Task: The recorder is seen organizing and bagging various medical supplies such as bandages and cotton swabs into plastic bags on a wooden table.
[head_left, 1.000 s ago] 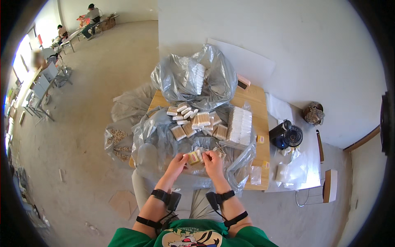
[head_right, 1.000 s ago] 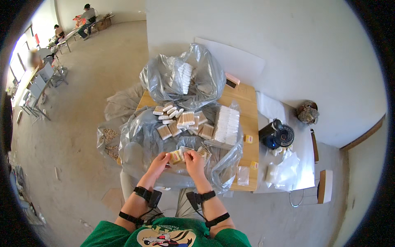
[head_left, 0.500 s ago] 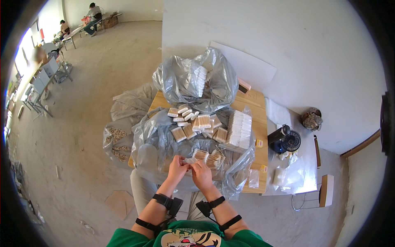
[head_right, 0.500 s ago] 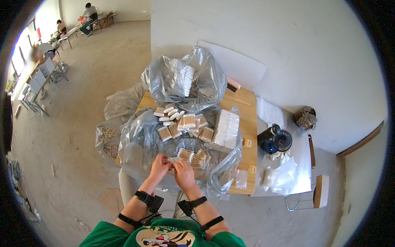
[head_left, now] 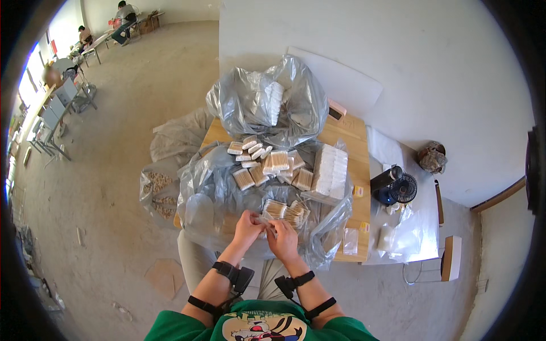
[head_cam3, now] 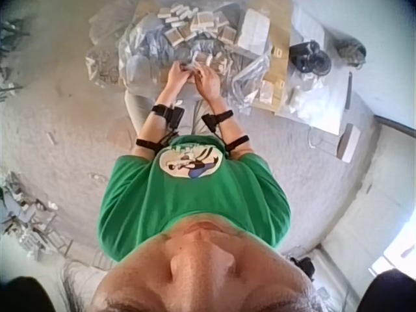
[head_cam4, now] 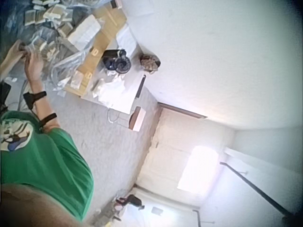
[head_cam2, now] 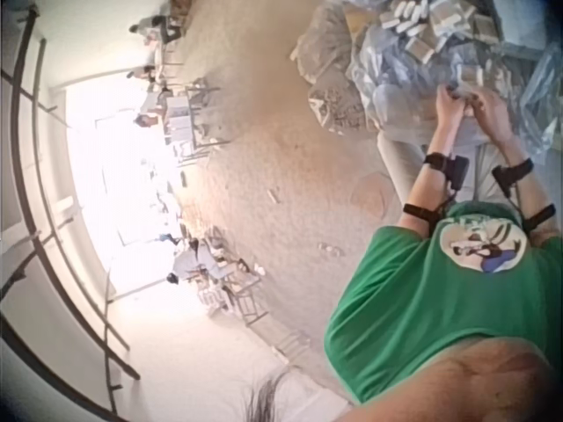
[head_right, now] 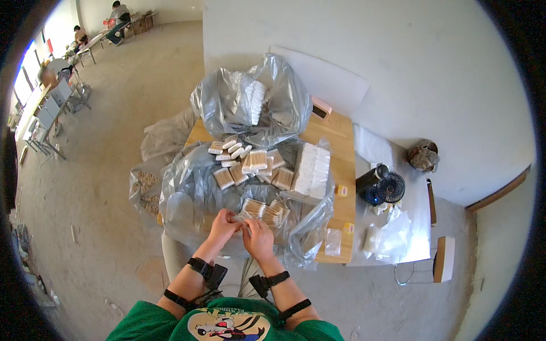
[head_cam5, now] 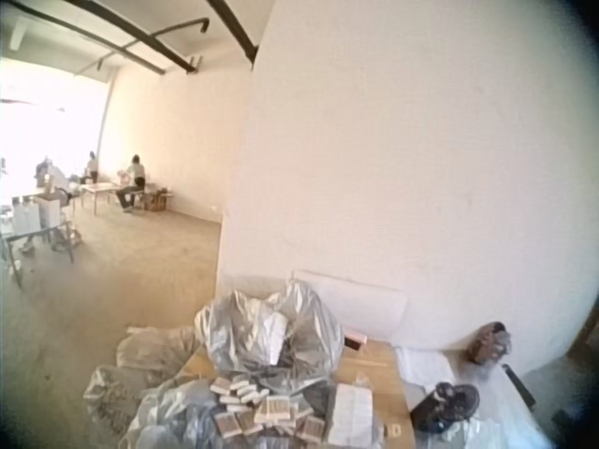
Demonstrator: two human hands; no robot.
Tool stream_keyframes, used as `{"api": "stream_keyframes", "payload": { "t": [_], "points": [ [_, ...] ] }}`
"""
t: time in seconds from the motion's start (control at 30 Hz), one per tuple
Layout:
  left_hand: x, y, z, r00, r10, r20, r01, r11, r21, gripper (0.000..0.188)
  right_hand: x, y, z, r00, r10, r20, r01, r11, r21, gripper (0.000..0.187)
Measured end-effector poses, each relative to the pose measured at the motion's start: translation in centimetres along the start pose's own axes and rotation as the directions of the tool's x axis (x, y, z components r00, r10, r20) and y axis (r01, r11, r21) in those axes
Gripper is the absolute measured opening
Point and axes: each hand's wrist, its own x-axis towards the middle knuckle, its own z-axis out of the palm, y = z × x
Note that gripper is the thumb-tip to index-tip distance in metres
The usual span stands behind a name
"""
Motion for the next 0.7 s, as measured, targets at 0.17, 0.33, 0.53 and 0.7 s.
{"api": "stream_keyframes", "payload": {
  "t": [0.17, 0.33, 0.53, 0.7],
  "points": [
    [-0.3, 0.6, 0.7, 0.991, 0.135, -0.005, -0.133, 0.985, 0.112, 0.036, 0.2, 0.5, -0.1, 0.999, -0.027, 0.022, 0.029, 0.995, -0.091, 0.026],
    [-0.8, 0.8, 0.8, 0.972, 0.233, 0.021, -0.233, 0.955, 0.182, 0.034, 0.2, 0.9, -0.2, 0.996, 0.033, 0.087, -0.026, 0.996, -0.086, 0.024],
    [-0.9, 0.6, 0.6, 0.946, 0.319, 0.048, -0.323, 0.928, 0.184, 0.034, 0.4, 1.1, 0.0, 0.997, -0.015, 0.079, 0.020, 0.998, -0.059, 0.022],
    [-0.6, 1.6, 0.3, 0.904, 0.426, 0.030, -0.424, 0.889, 0.171, 0.032, 1.1, 0.2, 0.0, 0.991, -0.133, 0.009, 0.134, 0.989, -0.066, 0.019]
  ]
}}
